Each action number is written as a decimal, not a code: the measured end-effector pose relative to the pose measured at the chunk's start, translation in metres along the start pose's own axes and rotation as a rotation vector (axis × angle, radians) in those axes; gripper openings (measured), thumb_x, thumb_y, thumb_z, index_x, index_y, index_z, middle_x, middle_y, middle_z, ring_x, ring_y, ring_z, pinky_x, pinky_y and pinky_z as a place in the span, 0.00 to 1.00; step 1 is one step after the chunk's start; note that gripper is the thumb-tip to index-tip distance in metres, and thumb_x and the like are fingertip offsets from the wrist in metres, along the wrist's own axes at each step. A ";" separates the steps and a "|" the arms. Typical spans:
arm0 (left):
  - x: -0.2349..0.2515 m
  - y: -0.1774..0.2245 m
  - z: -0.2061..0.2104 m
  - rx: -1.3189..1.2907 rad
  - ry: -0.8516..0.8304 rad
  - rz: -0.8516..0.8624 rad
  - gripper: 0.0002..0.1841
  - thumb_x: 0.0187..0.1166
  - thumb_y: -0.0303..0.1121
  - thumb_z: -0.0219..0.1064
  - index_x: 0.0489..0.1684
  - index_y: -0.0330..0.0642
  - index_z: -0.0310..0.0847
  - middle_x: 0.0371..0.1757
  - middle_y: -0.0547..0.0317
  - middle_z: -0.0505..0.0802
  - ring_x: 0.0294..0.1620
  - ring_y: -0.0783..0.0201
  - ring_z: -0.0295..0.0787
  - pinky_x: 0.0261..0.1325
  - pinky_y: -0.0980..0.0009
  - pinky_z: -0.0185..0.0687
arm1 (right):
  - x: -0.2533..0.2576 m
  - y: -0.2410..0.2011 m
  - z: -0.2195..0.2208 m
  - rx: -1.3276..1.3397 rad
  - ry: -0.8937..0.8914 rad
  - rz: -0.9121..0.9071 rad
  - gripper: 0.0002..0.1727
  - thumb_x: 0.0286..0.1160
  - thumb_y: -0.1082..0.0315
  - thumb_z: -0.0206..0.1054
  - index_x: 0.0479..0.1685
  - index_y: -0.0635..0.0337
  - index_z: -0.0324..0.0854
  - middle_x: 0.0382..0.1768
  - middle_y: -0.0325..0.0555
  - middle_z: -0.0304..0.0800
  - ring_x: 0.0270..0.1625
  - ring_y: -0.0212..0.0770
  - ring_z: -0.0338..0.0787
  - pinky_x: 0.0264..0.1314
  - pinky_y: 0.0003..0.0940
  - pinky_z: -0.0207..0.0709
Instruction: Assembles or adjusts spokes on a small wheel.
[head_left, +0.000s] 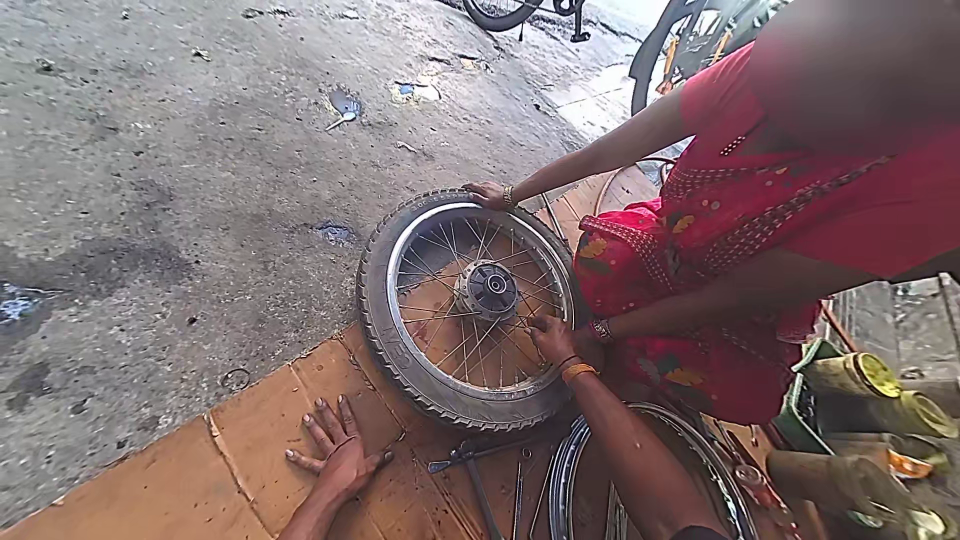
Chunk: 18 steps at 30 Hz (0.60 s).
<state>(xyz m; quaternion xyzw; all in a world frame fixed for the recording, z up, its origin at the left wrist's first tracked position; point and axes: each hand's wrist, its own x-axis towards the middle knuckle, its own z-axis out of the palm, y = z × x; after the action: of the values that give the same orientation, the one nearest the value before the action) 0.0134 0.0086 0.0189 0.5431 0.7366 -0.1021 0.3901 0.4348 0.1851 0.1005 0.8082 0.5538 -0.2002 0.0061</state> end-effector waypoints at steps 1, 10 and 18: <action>0.000 -0.001 0.001 0.004 0.010 0.005 0.82 0.48 0.73 0.80 0.95 0.50 0.11 0.91 0.41 0.11 0.90 0.31 -0.02 0.73 0.12 0.08 | 0.000 -0.001 -0.001 -0.020 -0.009 0.004 0.15 0.77 0.58 0.70 0.58 0.53 0.90 0.54 0.51 0.94 0.62 0.50 0.90 0.72 0.55 0.77; 0.000 0.000 0.001 0.020 0.008 -0.010 0.82 0.49 0.73 0.80 0.95 0.50 0.10 0.91 0.41 0.12 0.90 0.31 0.00 0.73 0.11 0.10 | -0.006 -0.035 -0.006 -0.371 -0.141 0.076 0.21 0.76 0.51 0.68 0.54 0.59 0.88 0.58 0.58 0.91 0.67 0.58 0.88 0.69 0.59 0.79; -0.001 0.001 0.001 0.015 0.015 -0.011 0.82 0.48 0.72 0.82 0.96 0.51 0.11 0.92 0.41 0.13 0.91 0.30 0.01 0.74 0.11 0.12 | -0.017 -0.038 0.014 -0.466 -0.052 0.061 0.21 0.85 0.58 0.58 0.63 0.64 0.82 0.58 0.63 0.89 0.63 0.62 0.89 0.63 0.60 0.81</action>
<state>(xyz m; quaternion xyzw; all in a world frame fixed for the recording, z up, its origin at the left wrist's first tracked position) 0.0145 0.0074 0.0196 0.5426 0.7416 -0.1056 0.3801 0.3910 0.1812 0.1016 0.7960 0.5599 -0.0874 0.2126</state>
